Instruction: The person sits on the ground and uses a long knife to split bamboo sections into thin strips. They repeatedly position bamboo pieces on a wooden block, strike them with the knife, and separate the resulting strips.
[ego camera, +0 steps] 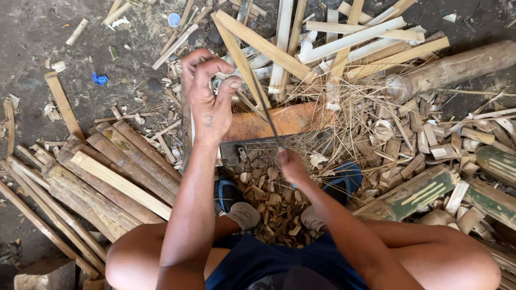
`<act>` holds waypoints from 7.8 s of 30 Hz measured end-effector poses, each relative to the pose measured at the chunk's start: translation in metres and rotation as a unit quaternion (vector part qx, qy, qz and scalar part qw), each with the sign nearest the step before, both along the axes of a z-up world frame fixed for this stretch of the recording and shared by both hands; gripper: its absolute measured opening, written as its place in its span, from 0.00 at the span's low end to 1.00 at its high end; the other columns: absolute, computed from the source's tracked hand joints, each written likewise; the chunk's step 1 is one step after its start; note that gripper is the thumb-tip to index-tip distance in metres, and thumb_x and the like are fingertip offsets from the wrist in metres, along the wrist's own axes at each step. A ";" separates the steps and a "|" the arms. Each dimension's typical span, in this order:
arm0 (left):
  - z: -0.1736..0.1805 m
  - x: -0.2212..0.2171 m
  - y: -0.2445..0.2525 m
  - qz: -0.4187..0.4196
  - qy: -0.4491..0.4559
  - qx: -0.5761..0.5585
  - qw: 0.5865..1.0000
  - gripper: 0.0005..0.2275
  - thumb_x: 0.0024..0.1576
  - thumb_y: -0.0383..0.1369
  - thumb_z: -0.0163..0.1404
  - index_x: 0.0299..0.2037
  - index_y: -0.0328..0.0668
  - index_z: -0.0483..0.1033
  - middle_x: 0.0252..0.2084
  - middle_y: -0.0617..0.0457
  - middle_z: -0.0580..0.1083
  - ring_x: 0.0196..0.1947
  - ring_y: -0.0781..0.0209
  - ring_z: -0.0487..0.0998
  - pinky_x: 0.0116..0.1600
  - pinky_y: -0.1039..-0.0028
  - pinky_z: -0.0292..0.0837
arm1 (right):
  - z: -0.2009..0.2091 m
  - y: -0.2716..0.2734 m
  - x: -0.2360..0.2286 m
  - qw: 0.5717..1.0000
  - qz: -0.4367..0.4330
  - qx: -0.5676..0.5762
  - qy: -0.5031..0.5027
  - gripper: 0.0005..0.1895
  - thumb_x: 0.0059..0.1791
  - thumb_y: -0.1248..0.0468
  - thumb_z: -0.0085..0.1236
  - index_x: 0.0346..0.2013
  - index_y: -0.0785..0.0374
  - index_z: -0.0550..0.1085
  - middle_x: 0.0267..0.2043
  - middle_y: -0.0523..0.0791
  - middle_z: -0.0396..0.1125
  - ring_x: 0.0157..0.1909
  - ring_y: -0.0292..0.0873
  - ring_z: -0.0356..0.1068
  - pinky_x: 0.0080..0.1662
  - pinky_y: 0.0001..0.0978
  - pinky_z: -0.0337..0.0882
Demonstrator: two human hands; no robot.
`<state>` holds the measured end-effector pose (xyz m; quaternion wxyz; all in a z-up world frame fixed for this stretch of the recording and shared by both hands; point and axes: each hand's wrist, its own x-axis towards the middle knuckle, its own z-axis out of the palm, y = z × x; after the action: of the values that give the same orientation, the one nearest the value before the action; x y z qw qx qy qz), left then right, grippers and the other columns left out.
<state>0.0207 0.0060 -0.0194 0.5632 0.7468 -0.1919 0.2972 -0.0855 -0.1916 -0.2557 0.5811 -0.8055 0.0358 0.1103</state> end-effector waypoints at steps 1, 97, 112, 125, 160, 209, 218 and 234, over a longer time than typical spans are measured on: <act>0.002 0.002 -0.002 0.005 -0.013 -0.006 1.000 0.11 0.59 0.37 0.63 0.46 0.47 0.76 0.51 0.58 0.65 0.51 0.64 0.69 0.60 0.68 0.71 | -0.010 -0.012 0.005 0.995 0.011 -0.063 0.076 0.32 0.58 0.39 0.30 0.37 0.66 0.66 0.17 0.40 0.56 0.14 0.37 0.56 0.15 0.34 0.63; -0.059 -0.001 -0.022 0.090 0.134 -0.031 0.986 0.16 0.69 0.44 0.45 0.50 0.39 0.78 0.43 0.49 0.79 0.45 0.59 0.82 0.50 0.67 0.83 | -0.010 -0.023 -0.046 0.979 -0.056 0.041 0.190 0.26 0.56 0.40 0.37 0.48 0.61 0.64 0.21 0.40 0.57 0.17 0.36 0.58 0.19 0.34 0.64; -0.020 0.004 0.025 0.013 -0.015 -0.321 0.947 0.15 0.68 0.42 0.49 0.42 0.34 0.70 0.28 0.49 0.73 0.25 0.61 0.77 0.30 0.66 0.78 | 0.008 0.025 0.000 0.990 -0.029 -0.084 0.114 0.29 0.59 0.45 0.27 0.46 0.66 0.68 0.17 0.39 0.56 0.15 0.34 0.53 0.15 0.33 0.56; -0.026 0.021 0.037 -0.179 0.037 -0.329 0.926 0.18 0.65 0.47 0.53 0.39 0.36 0.69 0.27 0.47 0.69 0.23 0.59 0.73 0.30 0.64 0.76 | 0.003 0.016 -0.020 0.991 0.036 0.034 -0.121 0.30 0.57 0.41 0.27 0.39 0.63 0.67 0.16 0.40 0.57 0.12 0.34 0.56 0.12 0.33 0.60; -0.045 0.035 -0.014 0.107 0.037 -0.255 0.960 0.24 0.62 0.27 0.59 0.64 0.33 0.60 0.52 0.49 0.74 0.50 0.63 0.74 0.59 0.74 0.71 | 0.002 0.042 0.004 0.998 -0.024 0.054 -0.016 0.21 0.58 0.45 0.31 0.45 0.56 0.65 0.17 0.39 0.57 0.13 0.35 0.54 0.12 0.28 0.57; -0.396 -0.055 0.176 0.293 0.590 0.201 0.725 0.30 0.49 0.42 0.60 0.60 0.39 0.64 0.62 0.34 0.64 0.60 0.31 0.67 0.59 0.46 0.66 | 0.014 0.164 0.018 0.949 0.245 -0.092 0.178 0.16 0.55 0.53 0.53 0.46 0.64 0.70 0.17 0.43 0.60 0.17 0.39 0.61 0.22 0.37 0.61; -0.334 -0.051 0.185 0.379 0.515 0.029 0.768 0.14 0.61 0.42 0.51 0.52 0.45 0.72 0.56 0.43 0.72 0.49 0.37 0.77 0.54 0.51 0.73 | 0.033 0.134 0.017 0.974 0.170 -0.099 0.114 0.17 0.55 0.51 0.51 0.48 0.60 0.69 0.19 0.40 0.62 0.19 0.36 0.63 0.23 0.34 0.65; -0.106 0.036 0.023 0.065 0.114 -0.213 0.968 0.30 0.58 0.27 0.54 0.69 0.32 0.51 0.45 0.49 0.68 0.40 0.61 0.71 0.46 0.74 0.72 | 0.143 0.011 -0.021 0.993 -0.005 0.060 -0.099 0.12 0.57 0.60 0.53 0.47 0.65 0.65 0.25 0.42 0.67 0.22 0.34 0.67 0.25 0.27 0.67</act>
<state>0.0566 0.0295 -0.1249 0.7067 0.6495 -0.0099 0.2804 -0.1061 -0.1805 -0.1124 0.6293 -0.7762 -0.0247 0.0291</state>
